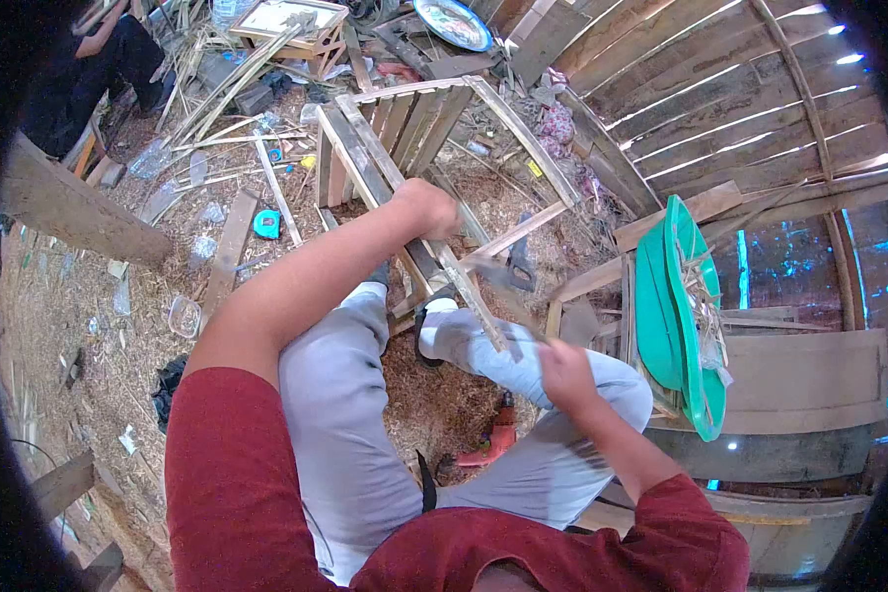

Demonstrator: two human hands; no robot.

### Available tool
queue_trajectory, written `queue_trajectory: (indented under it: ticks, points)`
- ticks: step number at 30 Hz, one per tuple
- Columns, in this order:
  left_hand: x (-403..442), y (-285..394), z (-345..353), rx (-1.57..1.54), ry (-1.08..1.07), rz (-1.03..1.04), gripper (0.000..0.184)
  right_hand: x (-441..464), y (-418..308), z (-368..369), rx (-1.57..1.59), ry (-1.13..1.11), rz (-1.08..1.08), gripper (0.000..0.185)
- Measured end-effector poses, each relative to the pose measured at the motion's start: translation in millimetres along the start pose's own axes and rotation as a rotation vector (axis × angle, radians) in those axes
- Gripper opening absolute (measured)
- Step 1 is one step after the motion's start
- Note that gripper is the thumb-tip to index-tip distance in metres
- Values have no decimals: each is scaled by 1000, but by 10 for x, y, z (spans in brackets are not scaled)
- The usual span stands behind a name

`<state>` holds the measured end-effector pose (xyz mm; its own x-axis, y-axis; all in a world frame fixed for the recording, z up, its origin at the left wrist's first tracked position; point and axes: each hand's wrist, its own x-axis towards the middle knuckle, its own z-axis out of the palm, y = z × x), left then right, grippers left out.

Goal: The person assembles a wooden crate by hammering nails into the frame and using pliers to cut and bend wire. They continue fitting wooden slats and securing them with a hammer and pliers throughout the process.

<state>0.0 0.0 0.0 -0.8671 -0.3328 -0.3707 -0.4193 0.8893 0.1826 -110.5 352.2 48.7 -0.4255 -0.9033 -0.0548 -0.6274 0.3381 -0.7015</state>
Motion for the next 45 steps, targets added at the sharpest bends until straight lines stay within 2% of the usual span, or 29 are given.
queue_trajectory:
  ticks: [2, 5, 6, 9, 10, 13, 16, 19, 23, 26, 29, 32, 35, 38, 41, 44, 45]
  points:
    - [4, -17, 25, -16, 14, 4, 49, 96, 10, 36, -227, -119, 133, 36]
    - [38, -22, -14, -73, 104, 27, 52, 96, -215, -150, -64, 0, 83, 36]
    - [20, -15, 29, -75, 71, 26, 52, 49, -359, -123, 0, 25, 5, 37]
    - [18, -43, -9, -66, 24, 7, 52, 93, -184, -118, -267, -63, -348, 39]
    - [30, -43, 0, -66, 12, -4, 52, 107, -166, -94, -361, -76, -304, 40]
    - [84, -62, 24, -68, 29, -3, 53, 147, -123, -156, -418, -91, -376, 44]
    - [34, -19, -17, -71, -16, -11, 54, 189, -116, -224, -318, -117, -544, 45]
    - [94, -32, -2, -51, -21, -22, 51, 303, 53, -124, -609, -94, -185, 44]
    - [113, -28, -1, -53, -87, -60, 48, 210, -96, -129, -369, -39, -228, 46]
    - [140, -17, -7, -31, -103, -53, 46, 228, -24, -238, -427, -135, -495, 42]
    - [119, -14, -22, -26, -99, -76, 46, 255, 112, -128, -465, -179, -69, 38]
    - [177, -54, 39, -8, -93, -51, 46, 208, -135, -158, -225, -207, -59, 37]
    - [163, -82, 62, -8, -51, 17, 54, 152, -285, -106, -113, -88, -105, 38]
    - [167, -79, 82, -30, -19, -22, 53, 239, 20, -68, -293, -122, -27, 39]
    - [84, -80, 51, -46, 41, -2, 52, 260, -17, -96, -84, -62, 140, 42]
    - [4, -49, -11, -70, 63, 6, 52, 226, -369, -217, 226, -46, 173, 42]
    - [25, -42, 4, -66, 48, -4, 50, 206, -448, -231, 240, -36, 135, 42]
